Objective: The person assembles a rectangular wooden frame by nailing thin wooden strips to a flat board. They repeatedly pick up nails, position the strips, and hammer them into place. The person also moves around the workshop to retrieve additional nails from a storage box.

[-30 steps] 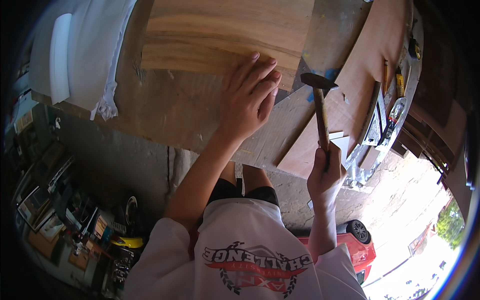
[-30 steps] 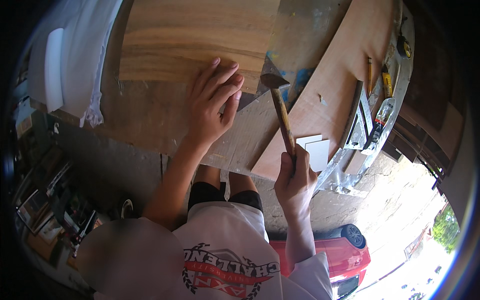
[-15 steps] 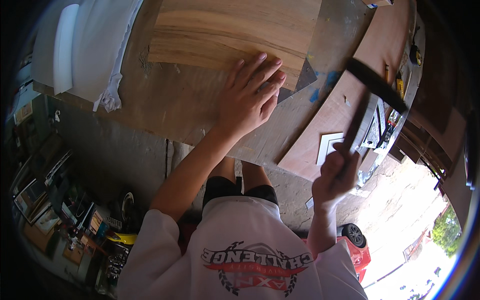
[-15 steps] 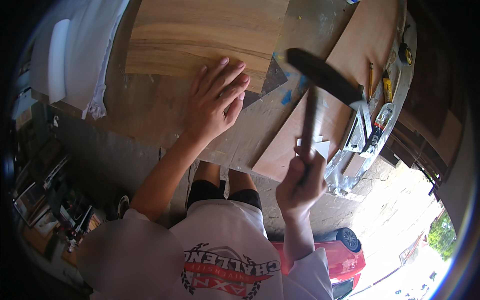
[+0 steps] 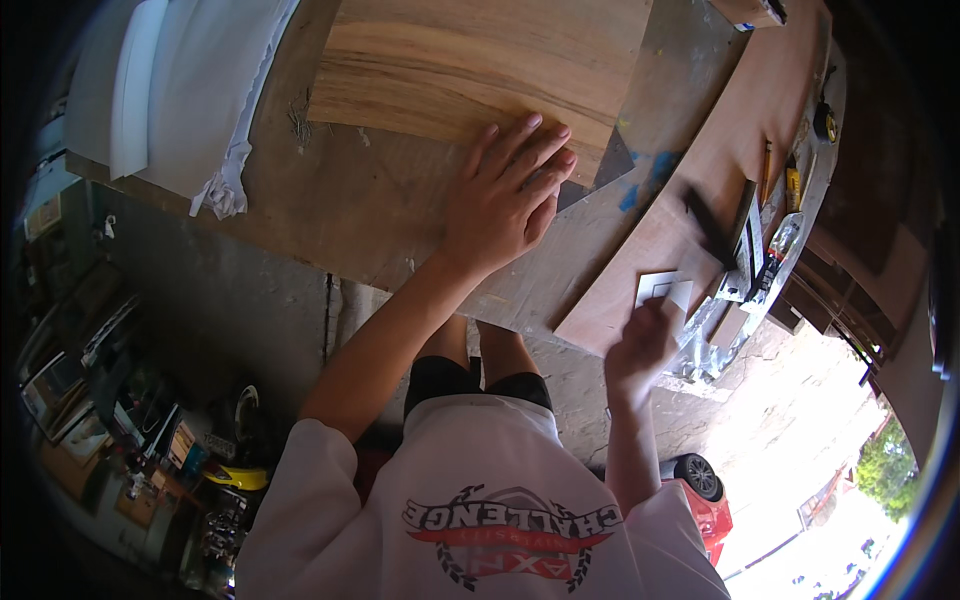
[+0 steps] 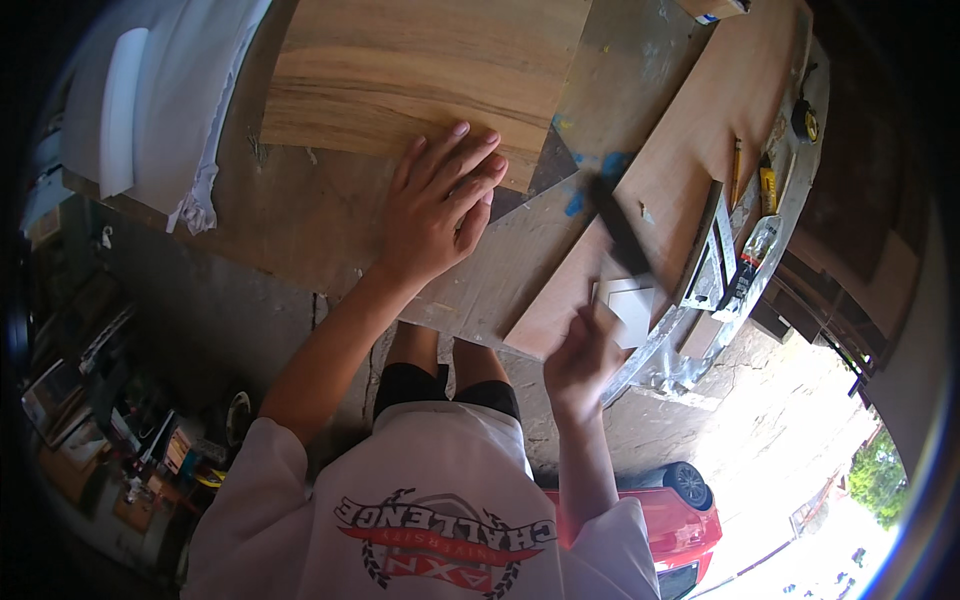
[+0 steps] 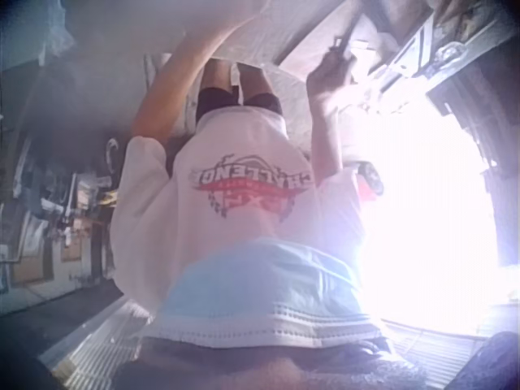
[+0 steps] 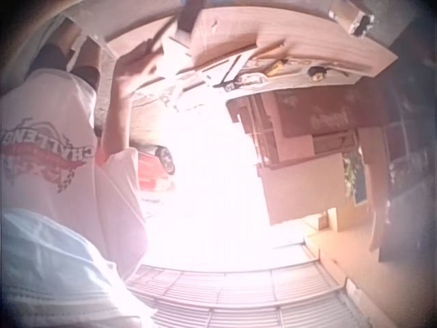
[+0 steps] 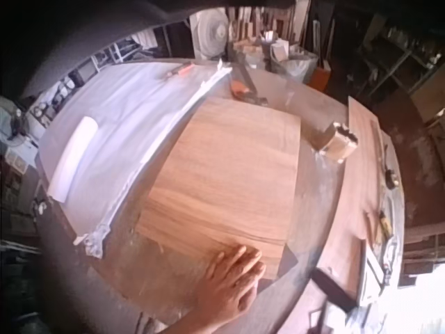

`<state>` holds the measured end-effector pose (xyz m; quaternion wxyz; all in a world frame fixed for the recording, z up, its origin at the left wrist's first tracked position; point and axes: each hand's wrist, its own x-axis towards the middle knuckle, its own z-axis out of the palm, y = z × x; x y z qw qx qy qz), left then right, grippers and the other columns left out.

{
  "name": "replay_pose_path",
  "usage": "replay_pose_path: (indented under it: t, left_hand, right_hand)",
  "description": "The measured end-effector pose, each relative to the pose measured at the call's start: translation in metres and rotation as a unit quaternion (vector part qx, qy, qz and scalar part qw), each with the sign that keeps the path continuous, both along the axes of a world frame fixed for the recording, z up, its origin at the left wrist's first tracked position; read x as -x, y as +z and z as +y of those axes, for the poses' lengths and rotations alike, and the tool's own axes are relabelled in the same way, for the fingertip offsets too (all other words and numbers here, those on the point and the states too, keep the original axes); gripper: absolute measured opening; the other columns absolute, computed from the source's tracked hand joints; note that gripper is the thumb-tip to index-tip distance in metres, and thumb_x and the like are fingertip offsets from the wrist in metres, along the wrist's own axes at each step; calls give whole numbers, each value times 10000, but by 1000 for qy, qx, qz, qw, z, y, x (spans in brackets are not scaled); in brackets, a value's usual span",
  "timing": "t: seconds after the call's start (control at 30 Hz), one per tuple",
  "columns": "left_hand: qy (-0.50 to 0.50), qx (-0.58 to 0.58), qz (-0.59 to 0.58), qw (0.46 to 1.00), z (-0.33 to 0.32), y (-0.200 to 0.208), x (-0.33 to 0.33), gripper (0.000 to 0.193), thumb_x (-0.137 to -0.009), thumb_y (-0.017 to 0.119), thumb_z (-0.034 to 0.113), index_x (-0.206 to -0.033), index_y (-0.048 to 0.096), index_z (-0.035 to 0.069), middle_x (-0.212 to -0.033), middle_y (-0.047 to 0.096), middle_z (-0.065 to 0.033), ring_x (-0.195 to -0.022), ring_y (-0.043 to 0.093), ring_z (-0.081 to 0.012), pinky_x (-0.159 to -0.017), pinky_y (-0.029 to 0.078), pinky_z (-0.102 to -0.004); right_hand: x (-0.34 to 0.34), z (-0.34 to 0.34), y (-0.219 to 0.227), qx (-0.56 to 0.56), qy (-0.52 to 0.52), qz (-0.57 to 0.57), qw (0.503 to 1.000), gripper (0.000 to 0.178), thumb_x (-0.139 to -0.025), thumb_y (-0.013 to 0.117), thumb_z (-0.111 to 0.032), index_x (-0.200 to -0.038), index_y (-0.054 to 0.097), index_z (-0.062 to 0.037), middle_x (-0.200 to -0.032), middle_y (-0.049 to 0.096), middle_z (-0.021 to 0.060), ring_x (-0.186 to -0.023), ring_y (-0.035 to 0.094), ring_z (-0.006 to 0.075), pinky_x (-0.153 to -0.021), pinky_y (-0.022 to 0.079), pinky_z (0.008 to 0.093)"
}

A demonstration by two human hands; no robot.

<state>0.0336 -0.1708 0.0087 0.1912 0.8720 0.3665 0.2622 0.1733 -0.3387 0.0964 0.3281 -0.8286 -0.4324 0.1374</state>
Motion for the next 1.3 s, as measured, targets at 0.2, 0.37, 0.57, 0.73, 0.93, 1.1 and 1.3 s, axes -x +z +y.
replay_pose_path:
  t: [0.2,0.37,0.57,0.73,0.93,1.1,1.3]
  left_hand:
    - [13,-6,-6,1000,0,1,-1,299,-906,705,126,-1198,708,190,-1447,611,26,-1401,505,-234,-1174,339,-490]
    - [9,-5,14,1000,2,-2,-3,303,-893,727,100,-1184,706,179,-1412,635,42,-1386,519,-225,-1159,360,-490]
    - [20,7,-14,1000,-1,1,-3,271,-914,705,112,-1176,707,178,-1432,614,43,-1393,509,-222,-1162,356,-498]
    - [11,5,-2,1000,0,0,-2,240,-936,691,190,-1175,702,178,-1450,599,31,-1406,495,-222,-1168,351,-504]
    - [10,-6,-10,1000,1,2,-1,245,-943,677,200,-1186,694,171,-1449,600,19,-1411,491,-231,-1168,346,-505]
    - [8,10,-23,1000,2,1,-1,263,-925,701,155,-1187,685,160,-1442,606,20,-1409,494,-231,-1156,362,-497]
    - [22,17,-80,996,5,-3,-4,103,-948,698,142,-1035,648,121,-1352,673,33,-1352,556,-221,-1132,380,-484]
  right_hand:
    - [-8,-5,-1,-242,-34,106,964,277,-1088,436,-192,-1099,528,69,-711,565,55,-517,435,72,-471,370,227]
    - [-6,0,1,159,71,-7,985,70,-1018,585,-82,-972,620,-43,-655,636,163,-514,631,343,-473,456,377]
    - [-5,2,7,-277,-41,83,956,373,-1082,525,-304,-938,563,38,-635,503,18,-492,429,94,-450,310,270]
    - [-3,7,5,128,65,-46,989,178,-1042,579,-159,-950,575,-8,-634,573,219,-557,630,383,-478,427,402]
    - [2,14,15,-185,-8,51,981,166,-1045,485,-135,-957,513,3,-658,465,9,-503,404,94,-455,300,262]
    - [5,11,9,60,38,-27,997,182,-1047,560,-144,-899,559,-38,-594,541,144,-484,581,289,-454,406,366]
    - [9,-1,9,-170,7,27,985,469,-1100,406,-466,-875,506,-66,-606,483,11,-448,400,83,-420,287,264]
